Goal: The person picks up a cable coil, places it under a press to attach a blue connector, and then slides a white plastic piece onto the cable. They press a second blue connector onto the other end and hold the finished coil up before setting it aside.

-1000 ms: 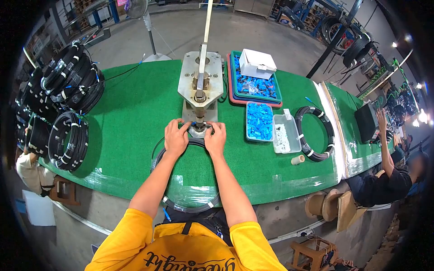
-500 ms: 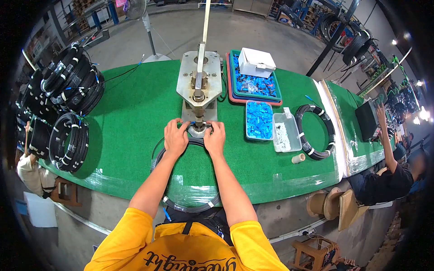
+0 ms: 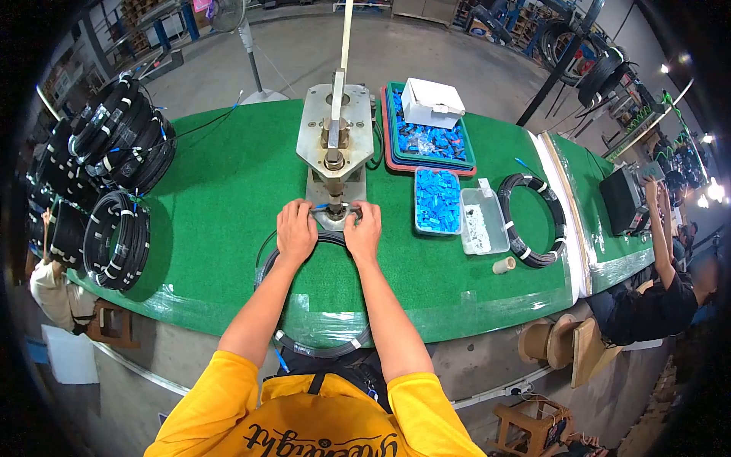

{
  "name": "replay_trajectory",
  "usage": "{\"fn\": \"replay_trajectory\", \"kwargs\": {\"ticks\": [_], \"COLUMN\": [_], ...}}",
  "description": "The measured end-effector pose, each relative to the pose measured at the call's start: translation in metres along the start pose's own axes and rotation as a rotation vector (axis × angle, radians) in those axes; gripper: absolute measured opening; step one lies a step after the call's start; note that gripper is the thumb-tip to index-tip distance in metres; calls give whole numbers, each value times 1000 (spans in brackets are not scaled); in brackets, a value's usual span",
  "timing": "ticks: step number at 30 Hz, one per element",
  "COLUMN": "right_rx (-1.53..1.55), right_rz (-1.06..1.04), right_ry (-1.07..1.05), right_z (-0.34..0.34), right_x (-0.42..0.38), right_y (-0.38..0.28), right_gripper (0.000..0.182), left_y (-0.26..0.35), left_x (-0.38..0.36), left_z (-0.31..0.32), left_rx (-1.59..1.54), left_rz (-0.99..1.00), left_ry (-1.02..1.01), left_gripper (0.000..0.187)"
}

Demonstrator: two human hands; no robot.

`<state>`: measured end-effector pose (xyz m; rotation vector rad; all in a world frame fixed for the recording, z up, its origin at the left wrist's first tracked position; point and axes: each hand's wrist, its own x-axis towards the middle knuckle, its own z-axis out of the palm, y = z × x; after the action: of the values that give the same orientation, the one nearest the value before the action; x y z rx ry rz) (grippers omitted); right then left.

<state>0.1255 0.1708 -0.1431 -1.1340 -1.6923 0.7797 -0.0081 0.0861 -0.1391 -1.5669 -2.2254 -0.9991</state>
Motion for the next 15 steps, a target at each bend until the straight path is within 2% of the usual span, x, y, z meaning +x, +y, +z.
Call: {"fn": "replay_trajectory", "kwargs": {"ticks": [2,11,14,15], "right_rx": [-18,-3,0,-1], "right_rz": [-85,-16,-36,-38], "right_ry": [-14,-118,-120,-120], "right_z": [1,1,2,1], "right_x": [0,2,5,4], "right_y": [4,12,16,14], "right_gripper": [26,25,23,23], "left_y": [1,1,-2,-3], "left_x": [1,4,6,8], "left_z": [-1,2,3,2], "left_rx": [19,-16,-70,-86], "left_rz": [7,-51,-76,-124], "left_ry": [1,-7,-33,-97], "left_gripper": [29,20,19,19]}}
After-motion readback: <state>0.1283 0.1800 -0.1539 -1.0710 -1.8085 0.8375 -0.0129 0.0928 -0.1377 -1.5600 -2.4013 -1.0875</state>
